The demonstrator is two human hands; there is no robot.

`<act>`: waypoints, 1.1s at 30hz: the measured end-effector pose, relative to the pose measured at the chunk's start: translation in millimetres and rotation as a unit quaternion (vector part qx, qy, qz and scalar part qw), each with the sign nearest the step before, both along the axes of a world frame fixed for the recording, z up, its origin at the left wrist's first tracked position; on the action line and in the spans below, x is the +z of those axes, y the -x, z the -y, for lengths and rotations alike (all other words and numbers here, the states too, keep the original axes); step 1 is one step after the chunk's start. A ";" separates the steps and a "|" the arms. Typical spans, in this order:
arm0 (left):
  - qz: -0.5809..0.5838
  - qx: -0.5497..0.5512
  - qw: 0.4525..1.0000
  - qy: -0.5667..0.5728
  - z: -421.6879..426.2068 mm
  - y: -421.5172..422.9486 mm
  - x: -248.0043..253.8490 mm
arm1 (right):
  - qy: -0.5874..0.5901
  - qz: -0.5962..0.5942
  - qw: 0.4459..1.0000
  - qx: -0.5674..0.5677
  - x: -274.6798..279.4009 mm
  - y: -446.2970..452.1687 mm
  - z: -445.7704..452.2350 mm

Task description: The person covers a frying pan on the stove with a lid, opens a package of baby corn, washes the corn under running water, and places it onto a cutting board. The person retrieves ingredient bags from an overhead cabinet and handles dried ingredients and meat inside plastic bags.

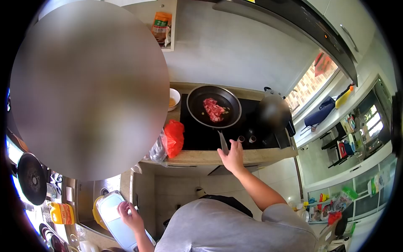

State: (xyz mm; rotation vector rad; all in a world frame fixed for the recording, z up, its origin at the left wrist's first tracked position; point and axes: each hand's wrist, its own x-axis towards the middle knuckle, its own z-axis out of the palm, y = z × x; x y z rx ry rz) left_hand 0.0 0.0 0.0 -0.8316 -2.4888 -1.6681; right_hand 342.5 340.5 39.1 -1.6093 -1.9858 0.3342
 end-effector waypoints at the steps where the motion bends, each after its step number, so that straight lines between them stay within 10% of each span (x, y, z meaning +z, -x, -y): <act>1: -0.005 -0.015 1.000 -0.011 -7.6 8.0 6.1 | 0.051 -0.043 0.997 -0.035 -6.0 10.6 -4.1; 5: 0.030 -0.033 0.999 -0.021 -25.7 -34.7 11.1 | 0.307 -0.219 0.925 -0.052 -4.5 -10.3 -14.2; 16: 0.037 0.102 0.994 0.010 20.5 -81.3 22.5 | 0.083 -0.172 0.982 -0.005 -93.9 -10.6 -37.1; 29: -0.075 0.568 0.817 0.068 205.7 -172.0 90.2 | -0.146 -0.184 0.890 0.390 71.3 107.7 18.2; 33: 0.030 0.639 0.732 -0.235 312.1 -165.0 113.6 | -0.108 -0.224 0.833 0.495 90.0 149.6 66.9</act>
